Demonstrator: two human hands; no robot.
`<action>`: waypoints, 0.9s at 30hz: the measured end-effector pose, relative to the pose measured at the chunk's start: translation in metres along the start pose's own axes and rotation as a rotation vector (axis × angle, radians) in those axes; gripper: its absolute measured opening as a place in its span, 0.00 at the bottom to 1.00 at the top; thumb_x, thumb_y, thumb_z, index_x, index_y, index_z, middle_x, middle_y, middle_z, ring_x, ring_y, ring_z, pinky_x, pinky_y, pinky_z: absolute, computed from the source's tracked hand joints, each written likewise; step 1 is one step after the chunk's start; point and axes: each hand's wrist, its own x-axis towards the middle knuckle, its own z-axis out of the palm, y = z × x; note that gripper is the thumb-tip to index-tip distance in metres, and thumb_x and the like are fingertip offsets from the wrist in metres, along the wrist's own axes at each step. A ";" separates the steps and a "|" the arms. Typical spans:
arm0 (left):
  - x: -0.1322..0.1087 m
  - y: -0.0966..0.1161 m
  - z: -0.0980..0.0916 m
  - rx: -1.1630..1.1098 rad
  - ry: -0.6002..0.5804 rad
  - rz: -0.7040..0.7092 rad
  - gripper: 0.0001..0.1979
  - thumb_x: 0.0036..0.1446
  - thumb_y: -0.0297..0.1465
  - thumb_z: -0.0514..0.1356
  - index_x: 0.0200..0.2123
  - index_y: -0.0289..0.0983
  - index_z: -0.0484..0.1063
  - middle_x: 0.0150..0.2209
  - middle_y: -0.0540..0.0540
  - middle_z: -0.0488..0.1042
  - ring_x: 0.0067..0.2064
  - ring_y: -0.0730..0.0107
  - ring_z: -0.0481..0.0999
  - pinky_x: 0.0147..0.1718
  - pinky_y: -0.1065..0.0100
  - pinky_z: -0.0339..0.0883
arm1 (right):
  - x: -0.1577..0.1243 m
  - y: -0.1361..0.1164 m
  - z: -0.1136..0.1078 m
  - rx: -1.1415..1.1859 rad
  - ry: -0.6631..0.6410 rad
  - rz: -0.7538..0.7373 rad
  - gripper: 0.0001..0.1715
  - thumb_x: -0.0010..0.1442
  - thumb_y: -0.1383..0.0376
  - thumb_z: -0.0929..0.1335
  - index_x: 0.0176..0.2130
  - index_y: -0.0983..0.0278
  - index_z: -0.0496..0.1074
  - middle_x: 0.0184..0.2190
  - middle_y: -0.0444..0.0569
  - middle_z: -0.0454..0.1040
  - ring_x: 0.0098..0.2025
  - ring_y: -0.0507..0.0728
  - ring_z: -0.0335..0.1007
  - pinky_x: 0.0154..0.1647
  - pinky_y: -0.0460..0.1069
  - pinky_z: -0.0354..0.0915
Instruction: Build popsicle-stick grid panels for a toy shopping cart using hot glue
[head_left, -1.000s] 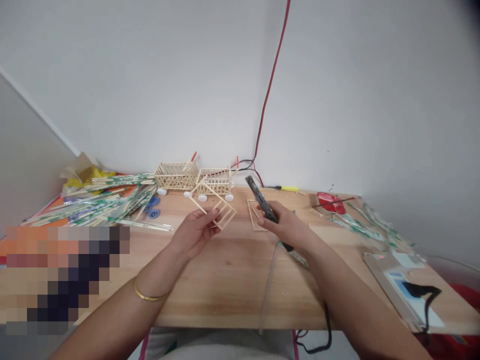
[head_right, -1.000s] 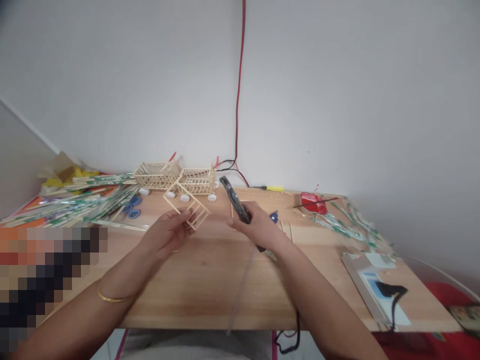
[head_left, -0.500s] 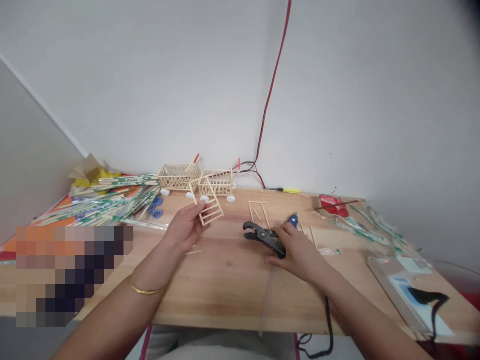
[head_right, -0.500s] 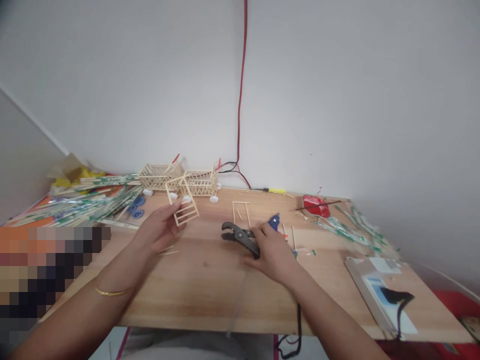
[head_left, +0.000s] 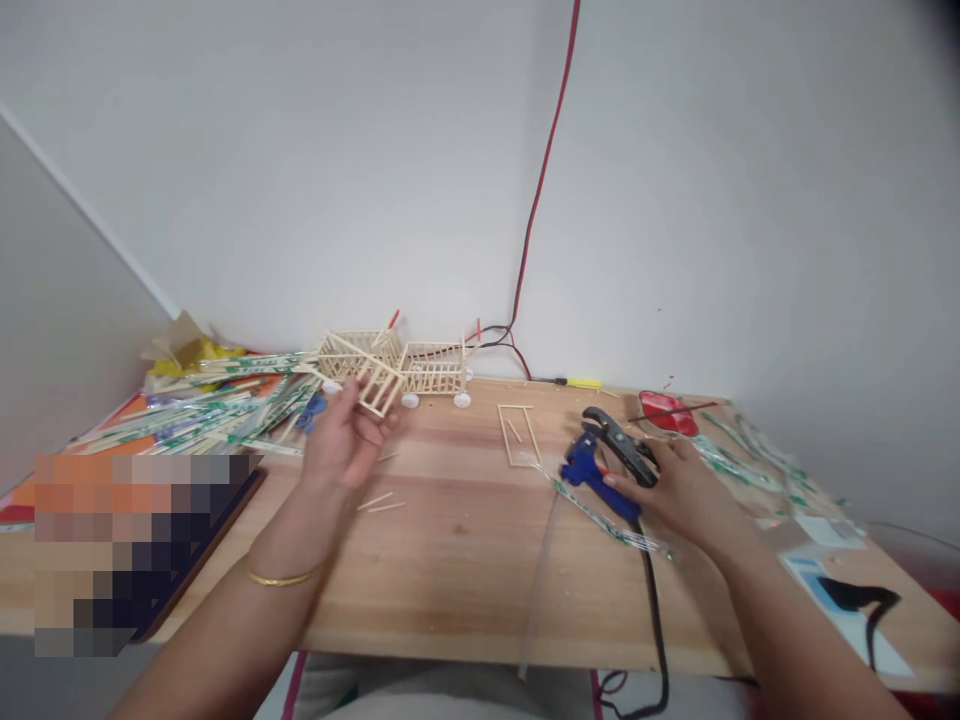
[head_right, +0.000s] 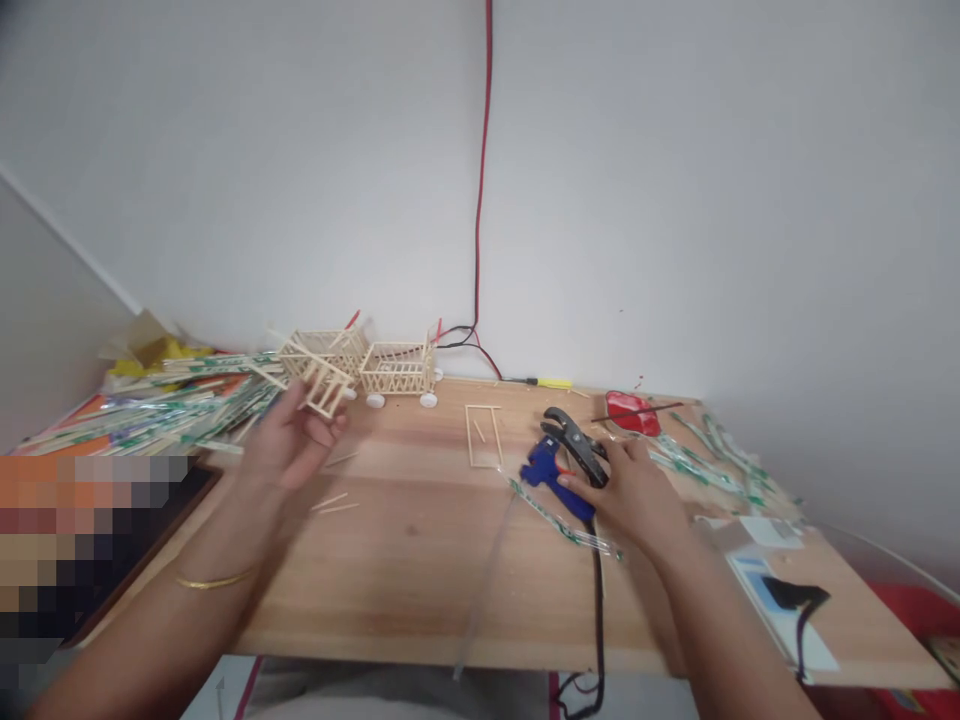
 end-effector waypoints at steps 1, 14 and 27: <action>-0.003 -0.007 0.000 0.024 -0.027 -0.069 0.07 0.59 0.32 0.56 0.36 0.36 0.72 0.31 0.48 0.77 0.29 0.71 0.76 0.23 0.71 0.71 | 0.001 0.001 0.004 -0.014 -0.016 0.024 0.40 0.48 0.38 0.64 0.49 0.64 0.67 0.44 0.60 0.67 0.41 0.66 0.70 0.37 0.55 0.65; -0.019 -0.041 0.003 0.167 -0.237 -0.285 0.11 0.56 0.34 0.60 0.39 0.34 0.73 0.36 0.43 0.77 0.37 0.66 0.77 0.27 0.68 0.75 | 0.009 -0.010 0.005 0.039 0.139 -0.007 0.35 0.53 0.44 0.64 0.52 0.63 0.66 0.52 0.60 0.68 0.53 0.69 0.64 0.49 0.61 0.60; -0.028 -0.058 0.007 0.281 -0.236 -0.324 0.11 0.52 0.35 0.63 0.35 0.32 0.75 0.34 0.41 0.77 0.34 0.67 0.77 0.28 0.69 0.71 | 0.015 -0.165 -0.030 0.762 0.057 -0.701 0.07 0.61 0.65 0.64 0.37 0.61 0.72 0.33 0.48 0.72 0.37 0.54 0.67 0.39 0.49 0.62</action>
